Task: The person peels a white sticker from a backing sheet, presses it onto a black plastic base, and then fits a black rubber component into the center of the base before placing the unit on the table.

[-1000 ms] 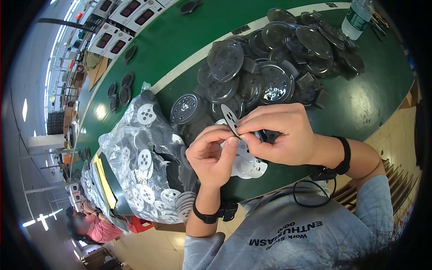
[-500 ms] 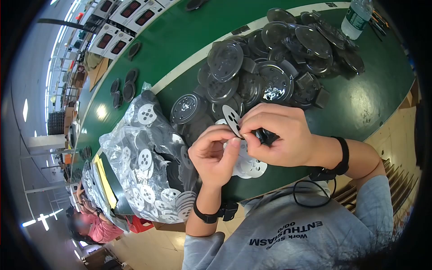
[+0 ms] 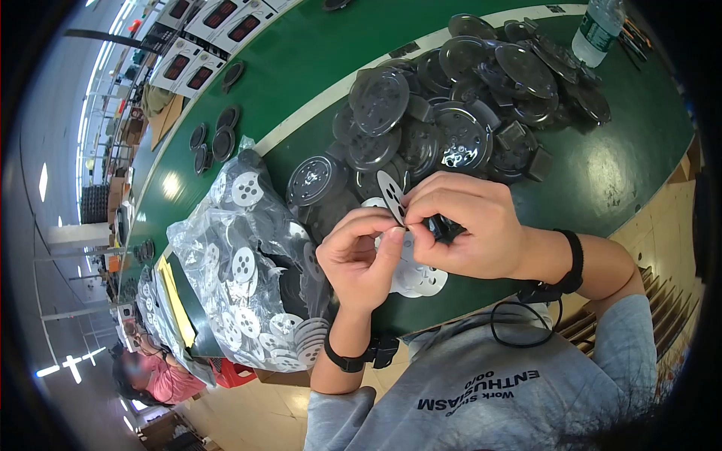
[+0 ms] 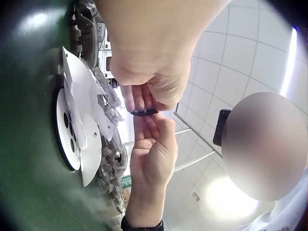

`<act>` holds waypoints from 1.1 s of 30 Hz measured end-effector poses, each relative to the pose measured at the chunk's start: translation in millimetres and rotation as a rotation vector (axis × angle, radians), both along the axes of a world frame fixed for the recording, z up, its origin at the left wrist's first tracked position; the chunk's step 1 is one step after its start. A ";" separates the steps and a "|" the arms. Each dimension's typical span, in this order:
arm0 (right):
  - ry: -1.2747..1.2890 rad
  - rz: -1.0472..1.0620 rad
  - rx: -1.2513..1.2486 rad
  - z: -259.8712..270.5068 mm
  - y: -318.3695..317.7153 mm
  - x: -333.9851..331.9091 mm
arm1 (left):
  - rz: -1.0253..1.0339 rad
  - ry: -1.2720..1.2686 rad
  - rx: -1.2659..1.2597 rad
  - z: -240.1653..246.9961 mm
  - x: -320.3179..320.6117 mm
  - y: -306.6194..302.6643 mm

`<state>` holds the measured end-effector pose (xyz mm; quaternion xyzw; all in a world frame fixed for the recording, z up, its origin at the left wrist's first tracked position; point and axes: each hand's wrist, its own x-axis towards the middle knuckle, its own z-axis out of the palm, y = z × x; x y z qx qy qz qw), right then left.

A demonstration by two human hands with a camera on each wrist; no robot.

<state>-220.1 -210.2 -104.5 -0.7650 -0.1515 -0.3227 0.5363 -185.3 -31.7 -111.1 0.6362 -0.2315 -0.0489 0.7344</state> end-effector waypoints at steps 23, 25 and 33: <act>0.020 0.020 -0.005 1.1 0.8 -1.6 | -0.032 -0.006 -0.022 -0.8 -0.2 1.6; 0.010 0.004 -0.020 -0.5 0.9 -1.3 | -0.036 -0.007 0.007 0.9 -1.0 0.0; 0.140 0.065 -0.016 -1.7 -4.0 -1.8 | 0.073 0.031 0.026 -2.0 -3.9 -0.4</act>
